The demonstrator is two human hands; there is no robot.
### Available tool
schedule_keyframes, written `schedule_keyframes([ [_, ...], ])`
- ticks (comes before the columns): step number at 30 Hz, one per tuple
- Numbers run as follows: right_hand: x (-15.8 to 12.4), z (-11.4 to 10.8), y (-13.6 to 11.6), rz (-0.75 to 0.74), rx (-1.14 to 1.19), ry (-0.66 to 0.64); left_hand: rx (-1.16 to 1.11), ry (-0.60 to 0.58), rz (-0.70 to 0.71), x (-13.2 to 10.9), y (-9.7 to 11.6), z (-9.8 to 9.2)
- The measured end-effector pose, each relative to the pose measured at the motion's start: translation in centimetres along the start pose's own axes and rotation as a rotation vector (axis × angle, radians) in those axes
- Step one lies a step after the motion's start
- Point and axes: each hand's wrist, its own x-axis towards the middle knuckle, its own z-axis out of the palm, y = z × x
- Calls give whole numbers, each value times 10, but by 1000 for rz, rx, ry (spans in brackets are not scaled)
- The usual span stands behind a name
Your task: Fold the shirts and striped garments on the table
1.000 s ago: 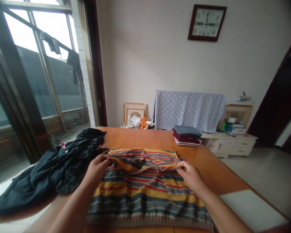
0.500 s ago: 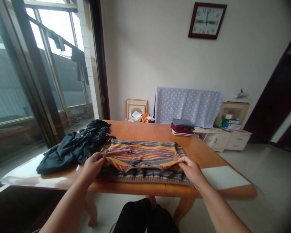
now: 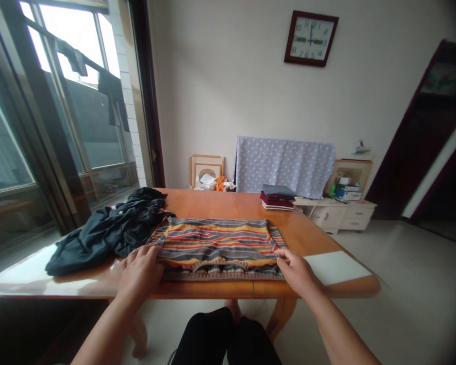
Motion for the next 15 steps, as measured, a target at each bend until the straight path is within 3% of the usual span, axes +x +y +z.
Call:
schedule_keyframes([
  [3,-7,6,-20,-119,-31,-17,-16,45,150,-13,26,-4],
  [8,-15,19,-52,-241,-136,-129,-178,-33,321,-28,63,-8],
  [15,-10,21,-65,-231,-122,-182,-317,-5,343,-24,73,-5],
])
